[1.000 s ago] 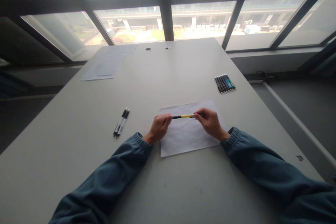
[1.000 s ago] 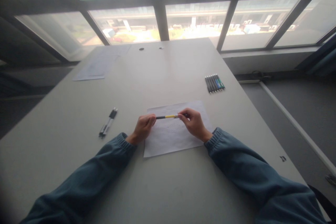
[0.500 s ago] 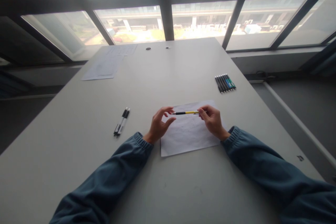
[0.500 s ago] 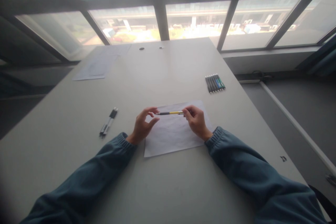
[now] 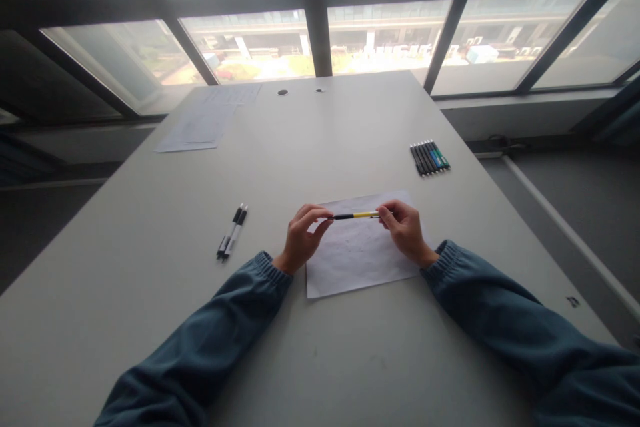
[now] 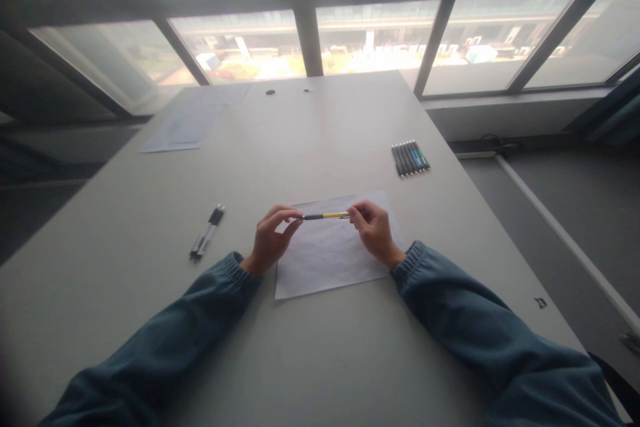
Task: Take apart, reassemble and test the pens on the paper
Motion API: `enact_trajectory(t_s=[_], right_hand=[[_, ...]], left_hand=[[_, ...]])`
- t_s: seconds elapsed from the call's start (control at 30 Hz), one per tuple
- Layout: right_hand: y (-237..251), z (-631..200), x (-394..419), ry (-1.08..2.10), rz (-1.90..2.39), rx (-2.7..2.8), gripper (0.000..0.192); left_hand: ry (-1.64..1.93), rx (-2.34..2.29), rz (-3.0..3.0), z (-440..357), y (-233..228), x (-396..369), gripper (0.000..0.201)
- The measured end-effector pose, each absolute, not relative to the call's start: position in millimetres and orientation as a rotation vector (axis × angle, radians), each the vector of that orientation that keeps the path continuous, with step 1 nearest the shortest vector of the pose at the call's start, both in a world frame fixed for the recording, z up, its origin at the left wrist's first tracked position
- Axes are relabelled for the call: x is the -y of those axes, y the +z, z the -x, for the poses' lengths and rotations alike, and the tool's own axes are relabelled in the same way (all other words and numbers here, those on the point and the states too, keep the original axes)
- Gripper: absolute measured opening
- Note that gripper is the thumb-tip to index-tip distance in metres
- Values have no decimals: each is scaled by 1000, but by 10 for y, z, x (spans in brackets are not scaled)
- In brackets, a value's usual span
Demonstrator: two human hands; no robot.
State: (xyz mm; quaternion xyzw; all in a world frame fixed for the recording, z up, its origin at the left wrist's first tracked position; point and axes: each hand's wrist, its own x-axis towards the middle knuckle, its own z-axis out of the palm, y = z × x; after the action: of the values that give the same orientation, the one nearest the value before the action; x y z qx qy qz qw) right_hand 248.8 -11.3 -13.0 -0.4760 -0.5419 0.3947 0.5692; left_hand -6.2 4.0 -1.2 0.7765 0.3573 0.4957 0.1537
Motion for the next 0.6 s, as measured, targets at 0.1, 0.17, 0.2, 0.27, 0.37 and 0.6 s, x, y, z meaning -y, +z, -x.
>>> enact_trajectory(t_s=[0.1, 0.17, 0.2, 0.27, 0.37, 0.6], right_hand=[[-129, -2487, 112, 926, 1117, 1276, 27], [-125, -2488, 116, 923, 1118, 1281, 27], [-121, -2488, 118, 922, 1120, 1283, 28], [-111, -2488, 124, 923, 1122, 1290, 28], [-98, -2485, 130, 923, 1121, 1302, 29], [-108, -2486, 139, 926, 1111, 1314, 28]], left_hand=[[1414, -1018, -2227, 64, -23, -40, 6], [1406, -1012, -2223, 67, -30, -41, 6], [1401, -1010, -2222, 68, -31, -41, 6], [1392, -1008, -2225, 68, -27, -38, 7], [1372, -1009, -2234, 66, -14, -31, 11], [1314, -1007, -2222, 80, -25, -20, 26]])
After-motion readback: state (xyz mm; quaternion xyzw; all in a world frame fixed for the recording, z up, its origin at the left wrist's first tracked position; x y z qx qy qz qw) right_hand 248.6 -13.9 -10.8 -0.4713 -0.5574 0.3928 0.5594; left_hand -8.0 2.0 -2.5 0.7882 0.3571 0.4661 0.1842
